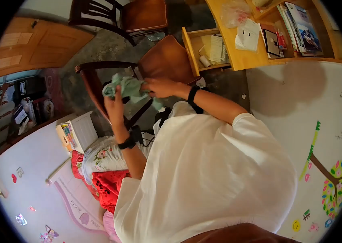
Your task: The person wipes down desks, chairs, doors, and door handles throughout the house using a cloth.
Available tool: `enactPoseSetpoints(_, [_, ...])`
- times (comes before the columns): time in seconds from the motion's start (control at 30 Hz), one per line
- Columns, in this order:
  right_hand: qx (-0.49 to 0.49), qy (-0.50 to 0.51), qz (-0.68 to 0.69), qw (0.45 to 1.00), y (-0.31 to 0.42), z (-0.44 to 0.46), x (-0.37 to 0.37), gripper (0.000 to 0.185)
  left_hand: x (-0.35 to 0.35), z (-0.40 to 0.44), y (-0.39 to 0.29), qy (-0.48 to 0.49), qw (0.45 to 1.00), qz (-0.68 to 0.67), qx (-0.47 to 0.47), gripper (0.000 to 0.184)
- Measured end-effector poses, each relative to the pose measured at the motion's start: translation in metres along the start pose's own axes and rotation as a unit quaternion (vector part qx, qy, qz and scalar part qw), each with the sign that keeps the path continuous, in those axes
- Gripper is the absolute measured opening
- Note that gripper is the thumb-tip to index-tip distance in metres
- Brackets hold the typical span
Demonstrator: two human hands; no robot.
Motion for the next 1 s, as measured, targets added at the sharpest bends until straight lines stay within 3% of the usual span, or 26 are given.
enactPoseSetpoints(0.13, [0.032,-0.069,0.103,0.992,-0.106,-0.060,-0.043,0.050,0.123,0.027,0.000,0.032,0.996,-0.062,-0.053,0.032])
enactPoseSetpoints(0.2, [0.115,-0.061,0.037,0.991,-0.164,-0.093,-0.040,0.054,0.175,0.040,0.008,0.055,0.989,-0.103,-0.092,0.034])
enactPoseSetpoints(0.27, [0.143,-0.048,0.036,0.988,-0.198,-0.124,-0.032,0.053,0.218,0.055,0.022,0.078,0.996,0.033,-0.033,0.038])
enactPoseSetpoints(0.3, [0.166,-0.039,0.022,0.985,-0.218,-0.137,-0.028,0.052,0.238,0.058,0.024,0.081,0.995,0.034,-0.037,0.038])
enactPoseSetpoints(0.37, [0.190,-0.051,0.011,0.980,-0.258,-0.160,-0.001,0.052,0.288,0.058,0.035,0.155,0.977,-0.092,-0.111,0.042])
enactPoseSetpoints(0.4, [0.210,-0.064,-0.004,0.976,-0.271,-0.169,0.005,0.051,0.302,0.065,0.052,0.159,0.976,-0.090,-0.115,0.042])
enactPoseSetpoints(0.47, [0.261,-0.025,0.016,0.965,-0.286,-0.185,0.013,0.051,0.346,0.076,0.078,0.274,0.958,-0.078,0.024,0.051])
enactPoseSetpoints(0.53, [0.314,0.014,0.035,0.949,-0.296,-0.199,0.022,0.051,0.375,0.083,0.098,0.314,0.947,-0.053,0.025,0.055])
enactPoseSetpoints(0.6, [0.256,-0.098,0.081,0.958,-0.281,-0.203,0.011,0.055,0.399,0.082,0.112,0.353,0.935,-0.031,0.021,0.059])
enactPoseSetpoints(0.73, [0.307,-0.024,0.071,0.949,-0.285,-0.175,0.009,0.061,0.424,0.108,0.104,0.356,0.931,-0.070,0.043,0.056])
enactPoseSetpoints(0.8, [0.287,-0.157,0.106,0.939,-0.268,-0.164,-0.024,0.067,0.432,0.117,0.097,0.353,0.930,-0.103,0.032,0.052])
enactPoseSetpoints(0.87, [0.300,-0.162,0.106,0.934,-0.272,-0.149,-0.026,0.065,0.433,0.132,0.076,0.353,0.930,-0.039,0.094,0.053])
enactPoseSetpoints(0.93, [0.290,-0.187,0.018,0.939,-0.278,-0.136,-0.027,0.040,0.439,0.142,0.088,0.371,0.924,-0.035,0.086,0.053])
enactPoseSetpoints(1.0, [0.318,-0.154,-0.006,0.935,-0.286,-0.129,-0.017,0.038,0.440,0.144,0.108,0.387,0.918,-0.031,0.078,0.052])
Point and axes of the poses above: each hand's wrist, its own z-axis towards the middle knuckle, its own x-axis out of the palm, y = z × x, the point moved 9 cm from there along z, towards the middle knuckle, and after that the axes turned 2 degrees about y, right-handed, at the moved point
